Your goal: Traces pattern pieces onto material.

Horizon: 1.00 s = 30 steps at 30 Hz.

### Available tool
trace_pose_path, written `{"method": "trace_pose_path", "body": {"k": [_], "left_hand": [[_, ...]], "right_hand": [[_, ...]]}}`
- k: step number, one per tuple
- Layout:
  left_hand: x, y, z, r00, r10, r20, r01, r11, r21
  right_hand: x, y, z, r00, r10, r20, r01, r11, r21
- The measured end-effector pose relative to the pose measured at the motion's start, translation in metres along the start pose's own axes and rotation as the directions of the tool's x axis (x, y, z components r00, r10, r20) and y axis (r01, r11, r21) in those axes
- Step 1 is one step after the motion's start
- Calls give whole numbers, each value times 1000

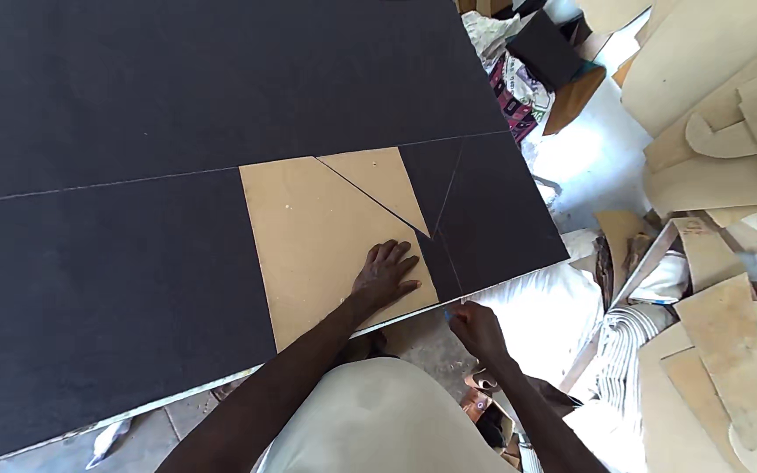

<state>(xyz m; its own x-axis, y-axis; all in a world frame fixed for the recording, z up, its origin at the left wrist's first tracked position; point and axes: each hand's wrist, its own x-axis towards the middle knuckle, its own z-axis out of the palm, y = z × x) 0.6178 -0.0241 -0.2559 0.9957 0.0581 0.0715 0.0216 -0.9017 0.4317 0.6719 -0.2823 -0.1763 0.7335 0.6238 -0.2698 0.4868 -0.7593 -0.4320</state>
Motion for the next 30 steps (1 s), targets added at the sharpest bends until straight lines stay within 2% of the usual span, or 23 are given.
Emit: {"method": "trace_pose_path", "body": {"k": [4,6,8,10,13,16,19,22,26,30], "left_hand": [[2,1,-4,1000,9,9,-9,999,-35],[-1,-2,-9,999,42,9,-41,991,-124],[-17,-6,-22,999,29,-13,-31,977,-212],[-51,-7,-41,992,-86,-96,59,967,-249],[-116,0,-69,913,-326,-246,265,931,-252],[-160,-15,-67,876,-420,-238,381,904,-196],[-186,-26,-56,893,-408,-188,373,907,-197],[-190,-36,-52,904,-400,-153,357,900,-249],[-195,-48,-58,932,-357,-57,319,886,-336],[-194,-55,-75,952,-285,111,305,878,-369]], "right_hand": [[1,1,5,975,-43,-219,90,973,211],[15,-25,1,961,-78,-265,158,944,291],[32,-61,1,961,-136,-241,225,893,390],[48,-99,9,944,-250,-214,324,826,461],[76,-157,31,880,-446,-164,469,762,445],[121,-228,63,857,-512,-52,493,787,372],[160,-283,99,884,-465,45,425,839,339],[198,-318,121,926,-377,2,362,891,274],[207,-330,131,947,-319,41,309,938,158],[190,-329,138,957,-288,33,280,947,154]]}}
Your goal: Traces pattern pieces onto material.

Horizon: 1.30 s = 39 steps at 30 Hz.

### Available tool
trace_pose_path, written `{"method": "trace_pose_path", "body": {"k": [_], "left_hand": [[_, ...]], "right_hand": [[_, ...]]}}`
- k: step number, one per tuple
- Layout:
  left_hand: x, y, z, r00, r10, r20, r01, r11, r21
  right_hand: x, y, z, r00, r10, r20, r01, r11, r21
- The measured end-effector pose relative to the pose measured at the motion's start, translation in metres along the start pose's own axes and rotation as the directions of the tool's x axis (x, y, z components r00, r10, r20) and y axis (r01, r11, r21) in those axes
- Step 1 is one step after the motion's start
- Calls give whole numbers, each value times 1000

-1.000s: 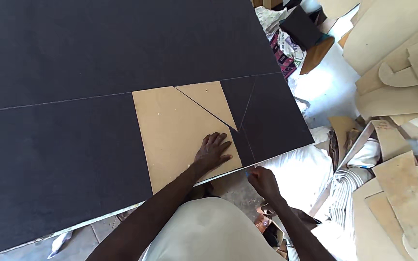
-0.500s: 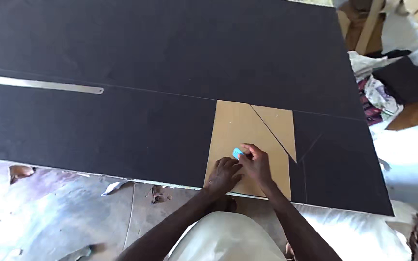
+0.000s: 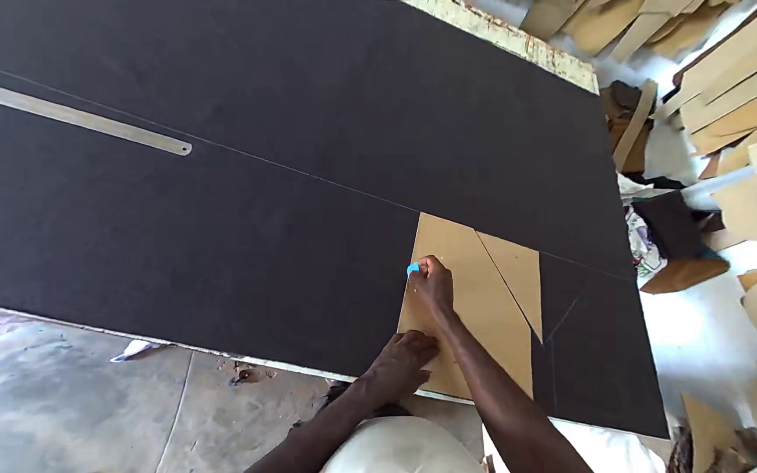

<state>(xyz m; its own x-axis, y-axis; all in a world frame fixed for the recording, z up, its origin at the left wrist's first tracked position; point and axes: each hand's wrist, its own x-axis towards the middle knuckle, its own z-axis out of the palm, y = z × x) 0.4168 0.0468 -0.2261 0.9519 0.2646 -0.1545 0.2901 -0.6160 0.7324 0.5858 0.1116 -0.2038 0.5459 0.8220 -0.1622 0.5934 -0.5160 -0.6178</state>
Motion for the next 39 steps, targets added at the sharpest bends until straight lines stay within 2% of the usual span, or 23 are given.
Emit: {"method": "trace_pose_path", "body": {"k": [2,6,17,21,26,31,35,39], "left_hand": [[-1,0,-8,998,9,59,-8,1000,-12],[0,-6,-11,998,39,57,-37,998,-48],[2,-5,-11,997,28,78,-24,998,-56],[1,1,-9,997,-2,76,6,999,-51],[-2,14,-3,996,-39,80,38,999,15],[-7,32,9,995,-78,66,74,996,52],[-8,40,21,992,-120,38,116,989,94],[-11,45,42,984,-160,-74,169,978,125]], "right_hand": [[-5,-4,5,999,24,-47,-24,1000,3],[10,-14,10,992,55,-114,-62,997,-53],[133,-36,-1,981,62,-183,-96,978,-185],[158,-45,-9,985,81,-151,-114,966,-231],[165,-48,-19,991,107,-79,-123,962,-246],[124,-45,-20,991,120,51,-100,951,-293],[42,-46,-20,979,92,182,-28,945,-326],[-45,-42,-14,953,106,283,-2,939,-345]]}}
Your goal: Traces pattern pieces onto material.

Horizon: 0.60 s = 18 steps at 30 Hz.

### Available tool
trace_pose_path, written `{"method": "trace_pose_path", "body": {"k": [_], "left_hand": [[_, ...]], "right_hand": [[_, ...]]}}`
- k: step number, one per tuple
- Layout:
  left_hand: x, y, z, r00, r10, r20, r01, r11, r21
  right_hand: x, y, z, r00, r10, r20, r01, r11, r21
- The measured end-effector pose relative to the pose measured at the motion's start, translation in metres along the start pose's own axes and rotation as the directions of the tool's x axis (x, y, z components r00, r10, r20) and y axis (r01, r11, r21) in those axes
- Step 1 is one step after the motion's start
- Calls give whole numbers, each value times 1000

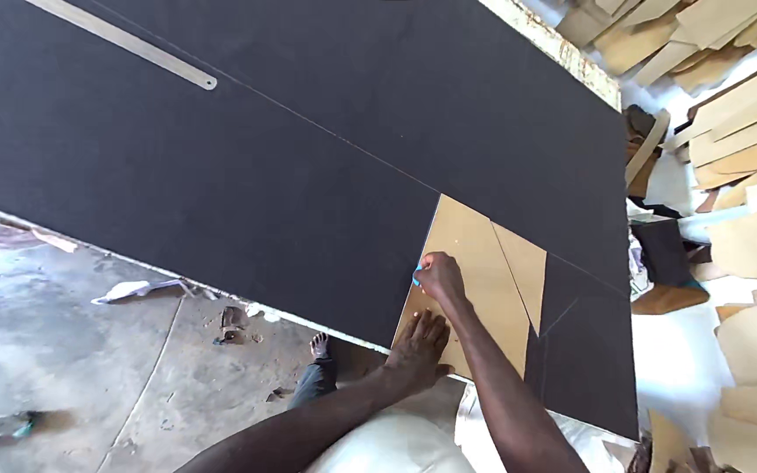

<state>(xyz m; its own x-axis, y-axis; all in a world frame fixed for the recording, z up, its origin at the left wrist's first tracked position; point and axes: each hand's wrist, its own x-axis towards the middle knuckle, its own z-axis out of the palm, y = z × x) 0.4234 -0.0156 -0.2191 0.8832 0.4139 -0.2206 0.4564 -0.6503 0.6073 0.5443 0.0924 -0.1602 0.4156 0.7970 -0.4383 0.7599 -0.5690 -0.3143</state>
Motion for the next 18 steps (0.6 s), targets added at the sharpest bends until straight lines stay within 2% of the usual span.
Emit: {"method": "trace_pose_path", "body": {"k": [3,5,11,14,16,17,18], "left_hand": [[-4,6,15,991,-21,-135,26,999,36],[-3,9,27,971,-24,-237,36,998,47],[-2,8,39,942,0,-336,36,994,102],[-7,11,34,942,-11,-334,45,994,95],[-21,28,17,957,-88,-278,99,995,27],[-36,47,-6,970,-166,-180,166,986,-19],[-54,72,-37,965,-262,-24,260,963,-65]], "right_hand": [[-37,0,17,999,-34,2,34,999,-35],[-42,2,19,998,-55,-11,54,998,-41],[-32,12,23,999,-42,-32,44,998,51],[-51,12,34,997,-56,-50,58,997,49],[-78,6,40,998,-54,-31,55,998,25],[-95,3,43,998,-61,-25,61,998,3],[-112,0,45,997,-74,-25,74,997,-35]]}}
